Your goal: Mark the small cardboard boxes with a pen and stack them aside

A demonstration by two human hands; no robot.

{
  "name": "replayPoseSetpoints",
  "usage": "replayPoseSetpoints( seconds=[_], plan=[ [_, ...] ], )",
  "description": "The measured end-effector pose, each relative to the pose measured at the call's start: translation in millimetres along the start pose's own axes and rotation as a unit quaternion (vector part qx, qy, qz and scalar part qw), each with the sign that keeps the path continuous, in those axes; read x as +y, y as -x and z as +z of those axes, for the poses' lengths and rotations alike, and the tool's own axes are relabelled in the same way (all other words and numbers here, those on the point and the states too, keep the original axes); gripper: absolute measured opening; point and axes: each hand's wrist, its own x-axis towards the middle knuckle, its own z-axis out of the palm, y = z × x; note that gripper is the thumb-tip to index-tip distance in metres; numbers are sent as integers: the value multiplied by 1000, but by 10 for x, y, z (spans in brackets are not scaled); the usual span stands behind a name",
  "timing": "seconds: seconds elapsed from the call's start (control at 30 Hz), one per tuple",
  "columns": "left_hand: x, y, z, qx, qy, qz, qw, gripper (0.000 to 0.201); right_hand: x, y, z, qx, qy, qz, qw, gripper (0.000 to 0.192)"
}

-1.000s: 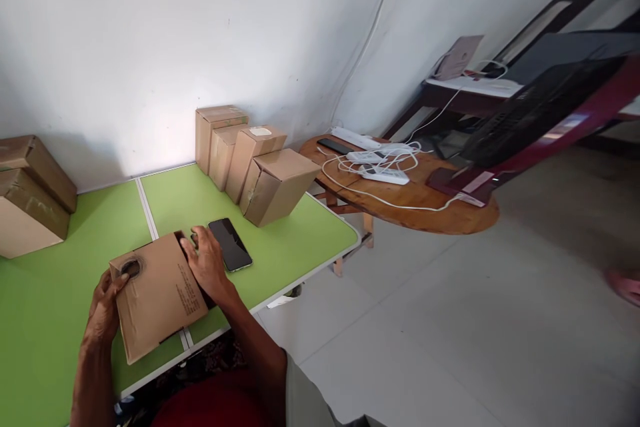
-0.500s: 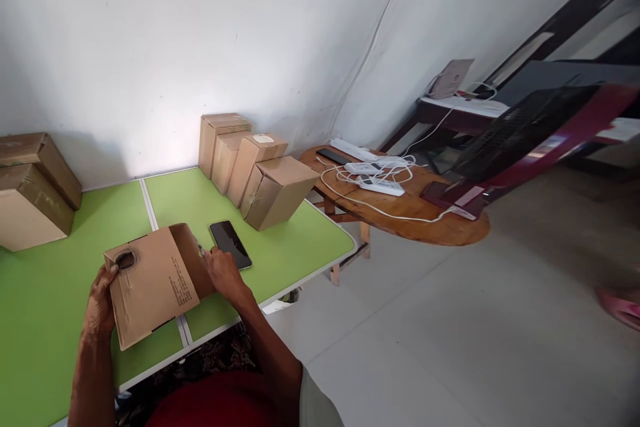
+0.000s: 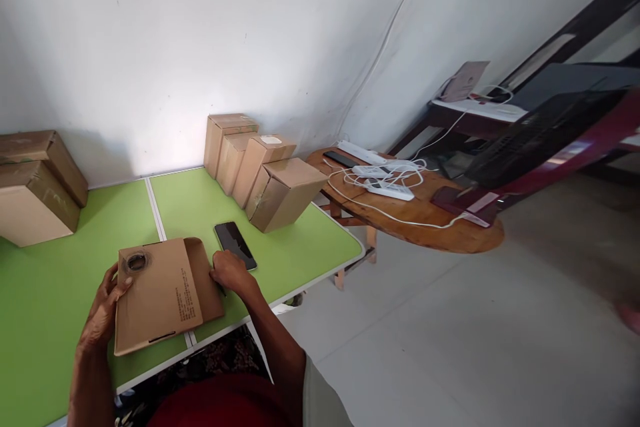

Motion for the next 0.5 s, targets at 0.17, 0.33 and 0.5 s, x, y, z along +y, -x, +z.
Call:
replayPoseSetpoints(
  seconds=[0.17,0.33,0.5],
  plan=[
    [28,39,0,31,36,17,999,84,42,57,73,-24,-205,-80,975,32],
    [37,68,22,60,72,25,995,75,-89,77,259,20,-431,-125,893,35],
    [3,124,44,62,82,-4,995,68,-257,134,330,84,-561,-125,814,53]
  ],
)
